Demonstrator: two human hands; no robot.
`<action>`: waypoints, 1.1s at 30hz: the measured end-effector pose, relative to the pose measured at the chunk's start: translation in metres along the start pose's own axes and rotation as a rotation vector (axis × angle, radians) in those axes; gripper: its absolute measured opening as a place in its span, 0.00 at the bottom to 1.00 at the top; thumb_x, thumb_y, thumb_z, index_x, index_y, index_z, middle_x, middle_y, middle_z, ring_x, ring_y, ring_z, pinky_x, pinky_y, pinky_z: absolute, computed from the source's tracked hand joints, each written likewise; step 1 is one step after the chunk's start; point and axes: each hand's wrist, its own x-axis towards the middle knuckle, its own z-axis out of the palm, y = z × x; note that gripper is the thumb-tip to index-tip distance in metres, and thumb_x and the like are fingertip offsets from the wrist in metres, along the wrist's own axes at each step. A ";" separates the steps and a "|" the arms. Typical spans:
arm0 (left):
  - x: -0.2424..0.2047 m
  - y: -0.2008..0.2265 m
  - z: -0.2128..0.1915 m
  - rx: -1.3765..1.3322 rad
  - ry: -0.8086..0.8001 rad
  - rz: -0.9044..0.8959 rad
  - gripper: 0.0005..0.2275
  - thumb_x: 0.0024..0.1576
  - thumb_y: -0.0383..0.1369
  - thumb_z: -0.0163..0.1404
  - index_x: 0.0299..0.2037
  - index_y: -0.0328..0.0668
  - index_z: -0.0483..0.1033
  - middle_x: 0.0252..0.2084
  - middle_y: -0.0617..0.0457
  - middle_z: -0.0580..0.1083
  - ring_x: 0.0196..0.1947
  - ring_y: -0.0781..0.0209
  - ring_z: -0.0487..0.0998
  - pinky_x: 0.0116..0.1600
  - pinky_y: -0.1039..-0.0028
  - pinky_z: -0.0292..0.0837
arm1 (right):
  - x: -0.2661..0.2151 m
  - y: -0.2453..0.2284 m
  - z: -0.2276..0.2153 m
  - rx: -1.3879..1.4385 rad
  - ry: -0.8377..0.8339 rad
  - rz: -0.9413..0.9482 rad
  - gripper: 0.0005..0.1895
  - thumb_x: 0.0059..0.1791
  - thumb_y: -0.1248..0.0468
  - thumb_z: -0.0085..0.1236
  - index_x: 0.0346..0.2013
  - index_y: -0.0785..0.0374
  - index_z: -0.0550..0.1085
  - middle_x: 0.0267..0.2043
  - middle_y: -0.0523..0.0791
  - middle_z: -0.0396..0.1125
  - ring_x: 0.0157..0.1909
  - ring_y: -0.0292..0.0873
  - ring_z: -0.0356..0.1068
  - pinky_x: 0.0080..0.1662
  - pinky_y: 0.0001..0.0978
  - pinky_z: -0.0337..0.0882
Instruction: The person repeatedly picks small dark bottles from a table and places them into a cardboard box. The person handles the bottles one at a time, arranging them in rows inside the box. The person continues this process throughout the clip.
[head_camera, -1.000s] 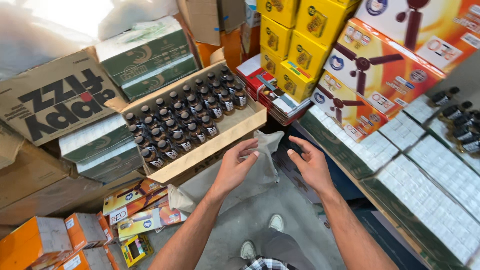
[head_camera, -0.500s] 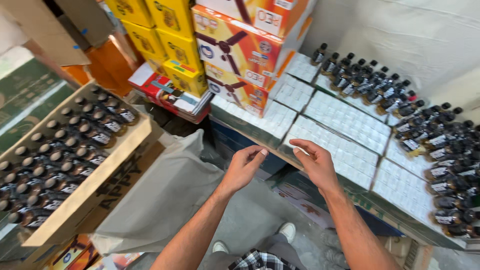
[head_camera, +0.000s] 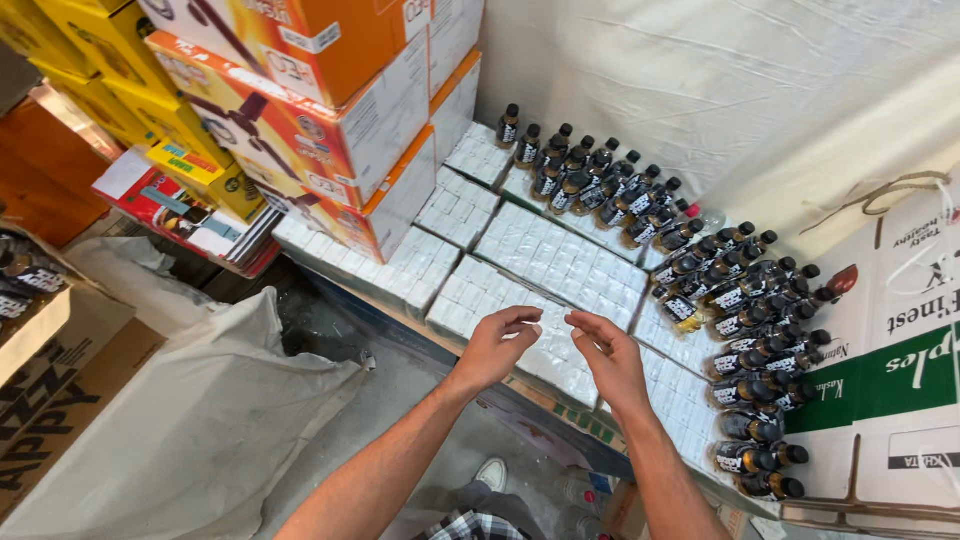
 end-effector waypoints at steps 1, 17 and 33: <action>0.005 0.005 0.006 0.004 -0.006 -0.003 0.17 0.59 0.31 0.53 0.57 0.34 0.77 0.54 0.36 0.76 0.57 0.45 0.79 0.56 0.57 0.77 | 0.003 -0.004 -0.006 0.004 0.006 0.003 0.18 0.51 0.71 0.58 0.56 0.63 0.78 0.53 0.52 0.76 0.60 0.43 0.71 0.62 0.43 0.71; 0.153 -0.016 0.059 0.098 -0.263 -0.156 0.25 0.61 0.34 0.52 0.69 0.35 0.66 0.67 0.29 0.66 0.68 0.28 0.62 0.69 0.44 0.64 | 0.131 0.074 -0.068 -0.007 0.180 0.177 0.31 0.52 0.65 0.58 0.70 0.62 0.65 0.68 0.57 0.65 0.68 0.59 0.65 0.66 0.52 0.67; 0.321 -0.049 0.124 0.021 -0.421 -0.304 0.22 0.68 0.46 0.41 0.67 0.41 0.69 0.63 0.35 0.71 0.65 0.40 0.70 0.63 0.54 0.71 | 0.291 0.016 -0.106 -0.127 0.384 0.180 0.30 0.52 0.67 0.55 0.71 0.62 0.64 0.72 0.63 0.55 0.70 0.72 0.56 0.64 0.62 0.68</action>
